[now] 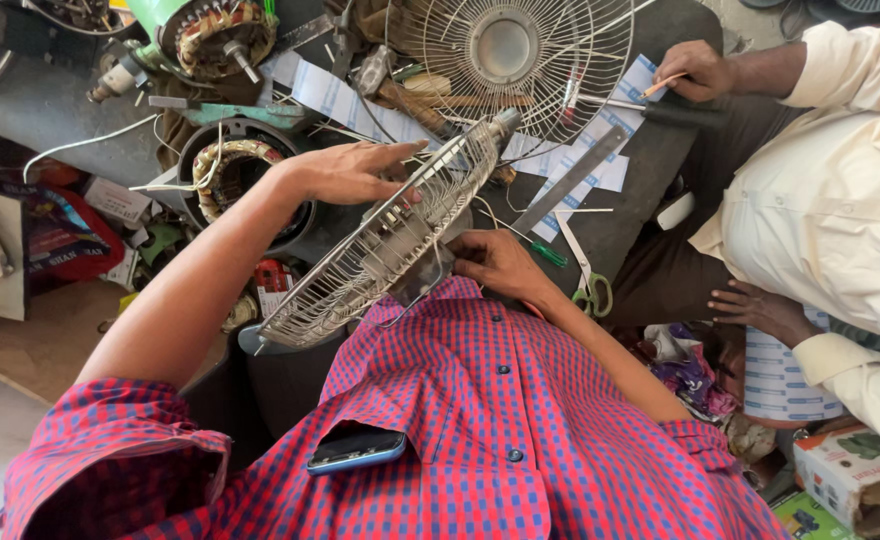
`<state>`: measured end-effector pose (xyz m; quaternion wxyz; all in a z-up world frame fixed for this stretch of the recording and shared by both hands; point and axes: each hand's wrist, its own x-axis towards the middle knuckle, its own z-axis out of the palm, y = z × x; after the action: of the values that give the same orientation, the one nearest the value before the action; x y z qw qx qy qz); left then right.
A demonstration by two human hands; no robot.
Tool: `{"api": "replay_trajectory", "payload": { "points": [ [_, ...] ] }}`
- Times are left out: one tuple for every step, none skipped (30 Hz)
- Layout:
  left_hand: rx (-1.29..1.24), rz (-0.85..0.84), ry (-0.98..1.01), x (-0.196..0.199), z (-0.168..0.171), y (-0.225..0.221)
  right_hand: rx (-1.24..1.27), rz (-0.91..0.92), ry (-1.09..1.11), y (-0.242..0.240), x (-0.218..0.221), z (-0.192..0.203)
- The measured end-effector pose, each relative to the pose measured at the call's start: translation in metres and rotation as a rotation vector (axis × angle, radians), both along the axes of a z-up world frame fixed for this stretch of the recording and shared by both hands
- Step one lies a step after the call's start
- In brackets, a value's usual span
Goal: The person disassembles a small electric fan, removes the front grille and blades, and works on the motor housing and wiring. They use pliers and a screwdriver to adjust components and wires while seated at a cluttered workbench.
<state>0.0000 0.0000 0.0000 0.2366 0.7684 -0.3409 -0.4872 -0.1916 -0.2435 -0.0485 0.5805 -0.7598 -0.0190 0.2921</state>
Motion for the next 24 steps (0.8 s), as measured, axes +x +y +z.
{"api": "replay_trajectory", "payload": {
  "points": [
    [0.017, 0.039, 0.022, -0.004, -0.005, -0.002, 0.005, -0.004, 0.003, 0.0, 0.001, 0.001],
    [0.034, 0.078, 0.043, -0.005, -0.01, -0.002, 0.01, -0.008, 0.005, 0.0, 0.001, 0.002],
    [0.051, 0.118, 0.065, -0.006, -0.014, 0.0, 0.016, -0.01, 0.008, 0.0, 0.002, 0.002],
    [-0.038, 0.176, 0.122, -0.006, -0.017, 0.002, 0.031, -0.016, 0.011, 0.001, 0.002, 0.003],
    [-0.126, 0.235, 0.176, -0.005, -0.018, 0.004, 0.047, -0.022, 0.012, 0.001, 0.002, 0.004],
    [-0.216, 0.294, 0.229, -0.004, -0.019, 0.007, 0.062, -0.028, 0.014, 0.002, 0.003, 0.005],
    [-0.241, 0.261, 0.235, -0.003, -0.019, 0.008, 0.047, -0.026, 0.034, 0.002, 0.003, 0.006],
    [-0.267, 0.227, 0.24, 0.0, -0.019, 0.008, 0.031, -0.024, 0.053, 0.002, 0.003, 0.006],
    [-0.293, 0.193, 0.248, 0.003, -0.018, 0.006, 0.014, -0.023, 0.075, 0.001, 0.003, 0.006],
    [-0.286, 0.161, 0.216, 0.005, -0.017, 0.004, 0.002, -0.013, 0.06, 0.0, 0.004, 0.006],
    [-0.278, 0.127, 0.184, 0.007, -0.017, 0.003, -0.01, -0.004, 0.043, -0.001, 0.005, 0.005],
    [-0.269, 0.092, 0.152, 0.01, -0.016, 0.002, -0.021, 0.005, 0.026, -0.001, 0.005, 0.004],
    [-0.257, 0.088, 0.214, 0.015, -0.016, 0.001, -0.043, 0.004, 0.02, -0.001, 0.006, 0.003],
    [-0.245, 0.084, 0.277, 0.02, -0.017, -0.001, -0.064, 0.004, 0.014, -0.001, 0.006, 0.002],
    [-0.234, 0.078, 0.341, 0.022, -0.019, -0.002, -0.087, 0.002, 0.009, -0.001, 0.004, 0.001],
    [-0.231, 0.024, 0.347, 0.022, -0.022, -0.004, -0.074, -0.005, 0.017, -0.002, 0.002, 0.0],
    [-0.228, -0.029, 0.352, 0.022, -0.026, -0.007, -0.061, -0.011, 0.024, -0.003, 0.002, -0.002],
    [-0.224, -0.082, 0.357, 0.023, -0.03, -0.009, -0.047, -0.017, 0.031, -0.003, 0.001, -0.003],
    [-0.204, -0.07, 0.384, 0.022, -0.034, -0.01, -0.064, -0.011, 0.034, -0.004, 0.0, -0.005],
    [-0.184, -0.059, 0.411, 0.021, -0.039, -0.012, -0.08, -0.006, 0.037, -0.006, -0.001, -0.006],
    [-0.164, -0.047, 0.435, 0.022, -0.043, -0.013, -0.096, 0.0, 0.039, -0.007, 0.0, -0.008],
    [-0.183, -0.048, 0.487, 0.024, -0.046, -0.014, -0.126, 0.011, 0.044, -0.007, 0.001, -0.009],
    [-0.203, -0.051, 0.54, 0.025, -0.05, -0.014, -0.156, 0.021, 0.052, -0.007, 0.001, -0.01],
    [-0.222, -0.053, 0.594, 0.026, -0.054, -0.015, -0.186, 0.032, 0.06, -0.006, 0.0, -0.01]
  ]
}}
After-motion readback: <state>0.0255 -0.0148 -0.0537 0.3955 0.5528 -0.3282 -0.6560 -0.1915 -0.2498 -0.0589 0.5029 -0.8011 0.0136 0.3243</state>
